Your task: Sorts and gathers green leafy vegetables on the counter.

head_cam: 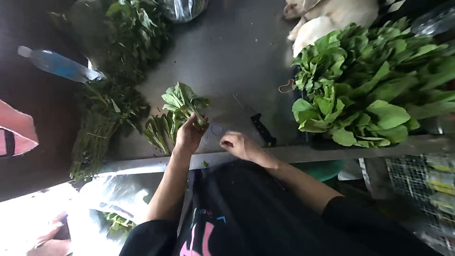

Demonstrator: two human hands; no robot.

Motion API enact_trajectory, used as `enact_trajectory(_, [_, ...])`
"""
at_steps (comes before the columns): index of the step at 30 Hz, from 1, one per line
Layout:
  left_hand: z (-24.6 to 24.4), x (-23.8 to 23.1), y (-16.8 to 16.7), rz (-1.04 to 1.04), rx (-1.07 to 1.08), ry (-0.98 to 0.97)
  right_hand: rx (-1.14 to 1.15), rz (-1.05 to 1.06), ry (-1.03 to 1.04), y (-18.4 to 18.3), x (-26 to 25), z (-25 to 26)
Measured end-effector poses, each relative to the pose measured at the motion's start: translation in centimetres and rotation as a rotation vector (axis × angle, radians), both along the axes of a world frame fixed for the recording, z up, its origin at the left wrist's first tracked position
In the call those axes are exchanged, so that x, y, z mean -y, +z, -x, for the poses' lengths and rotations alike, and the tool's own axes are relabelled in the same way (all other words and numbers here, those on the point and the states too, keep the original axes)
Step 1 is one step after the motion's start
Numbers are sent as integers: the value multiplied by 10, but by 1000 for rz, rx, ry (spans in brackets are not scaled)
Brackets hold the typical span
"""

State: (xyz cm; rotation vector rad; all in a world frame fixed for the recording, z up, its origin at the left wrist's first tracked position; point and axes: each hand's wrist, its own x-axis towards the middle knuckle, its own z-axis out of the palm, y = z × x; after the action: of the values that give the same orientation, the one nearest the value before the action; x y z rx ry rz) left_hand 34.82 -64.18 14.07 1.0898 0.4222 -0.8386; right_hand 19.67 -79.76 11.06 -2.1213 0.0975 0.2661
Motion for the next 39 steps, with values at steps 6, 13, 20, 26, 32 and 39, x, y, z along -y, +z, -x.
enact_trajectory(6, [15,-12,-8,98,18,-200,-134,240,-182,-16,29,7])
enact_trajectory(13, [38,-23,-51,-399,172,-400,-101,-831,-643,3,20,17])
enact_trajectory(20, [58,-57,-36,-686,603,-695,53,-1569,-894,11,15,28])
enact_trajectory(26, [69,-75,-44,-749,625,-719,-39,-1349,-916,4,13,36])
enact_trajectory(32, [69,-96,-38,-740,662,-728,-94,-126,-630,-29,-18,16])
enact_trajectory(39, [61,-136,-29,-644,698,-865,-196,427,-533,-43,-86,-39])
